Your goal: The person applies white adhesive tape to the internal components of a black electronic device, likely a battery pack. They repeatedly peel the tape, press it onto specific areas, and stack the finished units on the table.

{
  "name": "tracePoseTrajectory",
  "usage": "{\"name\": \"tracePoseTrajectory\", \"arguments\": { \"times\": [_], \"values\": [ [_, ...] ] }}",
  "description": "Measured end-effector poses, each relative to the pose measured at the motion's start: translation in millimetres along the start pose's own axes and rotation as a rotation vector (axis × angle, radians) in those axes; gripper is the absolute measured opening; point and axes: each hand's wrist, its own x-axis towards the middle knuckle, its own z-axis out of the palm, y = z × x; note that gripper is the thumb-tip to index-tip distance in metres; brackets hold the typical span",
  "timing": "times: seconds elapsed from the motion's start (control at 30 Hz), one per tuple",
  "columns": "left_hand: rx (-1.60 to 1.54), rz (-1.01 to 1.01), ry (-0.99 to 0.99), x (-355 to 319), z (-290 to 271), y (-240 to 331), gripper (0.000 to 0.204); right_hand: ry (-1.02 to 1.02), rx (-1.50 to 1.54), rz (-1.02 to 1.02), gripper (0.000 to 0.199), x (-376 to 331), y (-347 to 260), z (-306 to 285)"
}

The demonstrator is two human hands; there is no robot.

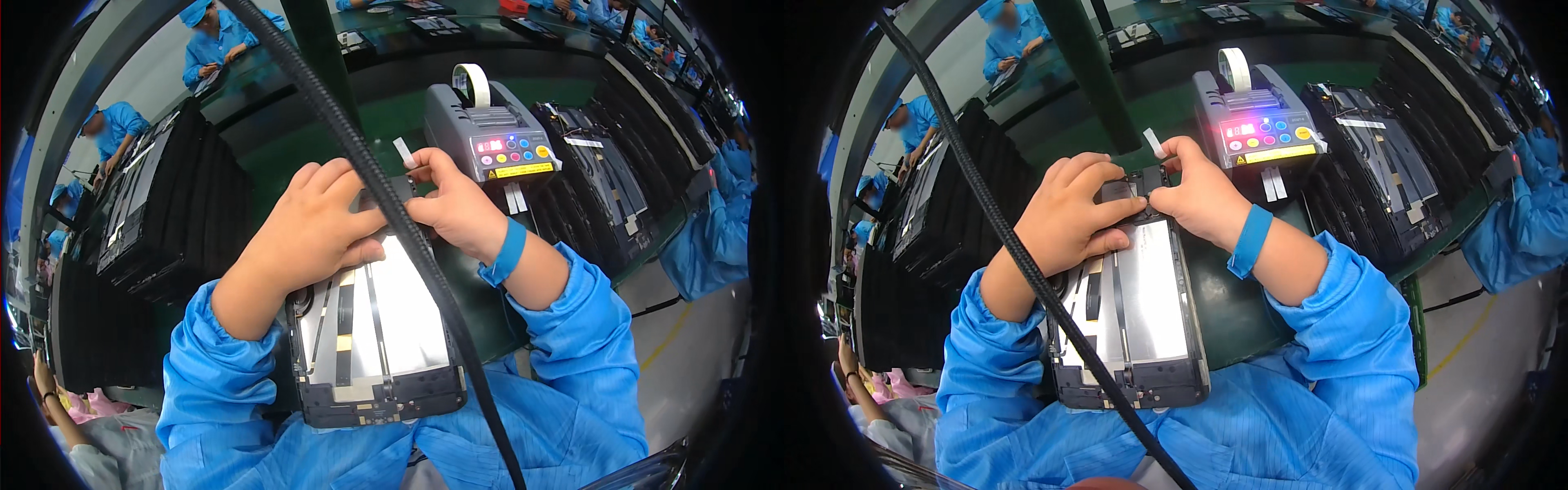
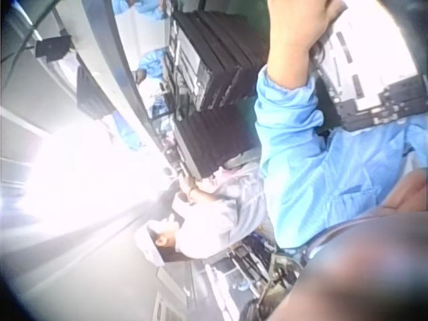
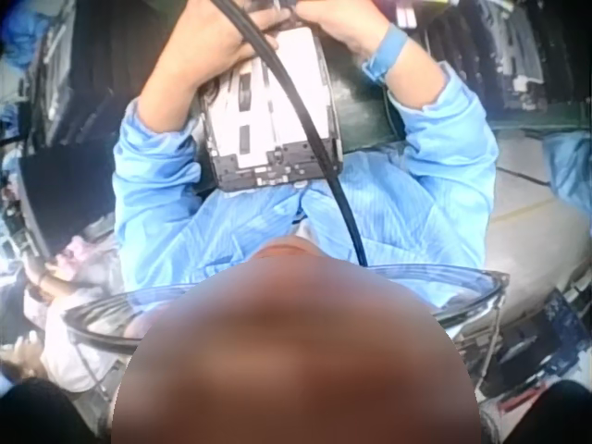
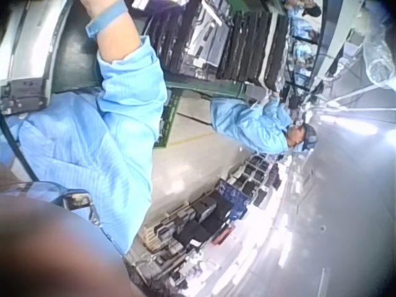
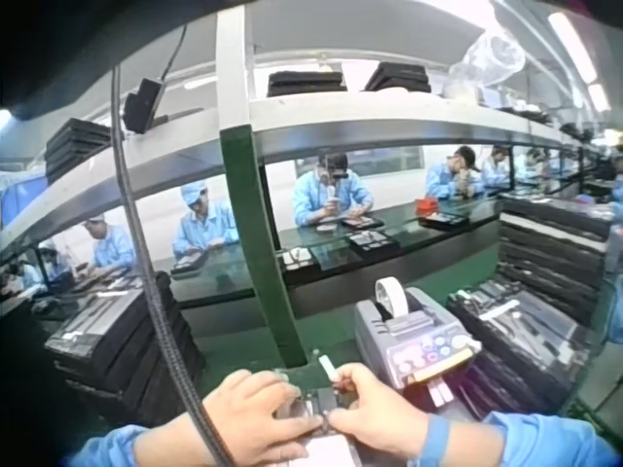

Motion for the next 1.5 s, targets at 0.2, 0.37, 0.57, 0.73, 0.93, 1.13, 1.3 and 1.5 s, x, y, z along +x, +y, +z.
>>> {"name": "tracePoseTrajectory", "arguments": {
  "times": [0.2,0.37,0.57,0.73,0.93,1.13,1.3,1.5],
  "values": [
    [-0.110,-0.031,0.021,-4,6,-6,0.038,0.027,-0.906,-0.396,0.011,-21,-40,-4],
    [-0.320,-0.140,-0.002,-5,13,-12,0.025,-0.360,-0.883,-0.277,0.015,1,-50,-15],
    [-0.398,-0.214,-0.011,-2,15,-14,0.023,-0.542,-1.066,-0.153,0.018,25,-64,-10],
    [-0.434,-0.235,-0.023,-1,16,-15,0.022,-0.606,-1.058,-0.042,0.020,35,-62,-9],
    [-0.439,-0.277,-0.023,4,15,-12,0.019,-0.624,-1.088,-0.071,0.020,38,-61,-8],
    [-0.410,-0.337,0.002,7,16,-7,0.017,-0.596,-1.071,-0.065,0.021,40,-56,-8],
    [-0.396,-0.370,0.018,7,18,-6,0.015,-0.571,-1.091,-0.032,0.024,39,-59,-4],
    [-0.387,-0.426,0.001,12,18,-3,0.014,-0.612,-1.088,0.174,0.029,44,-71,-3]
  ]
}}
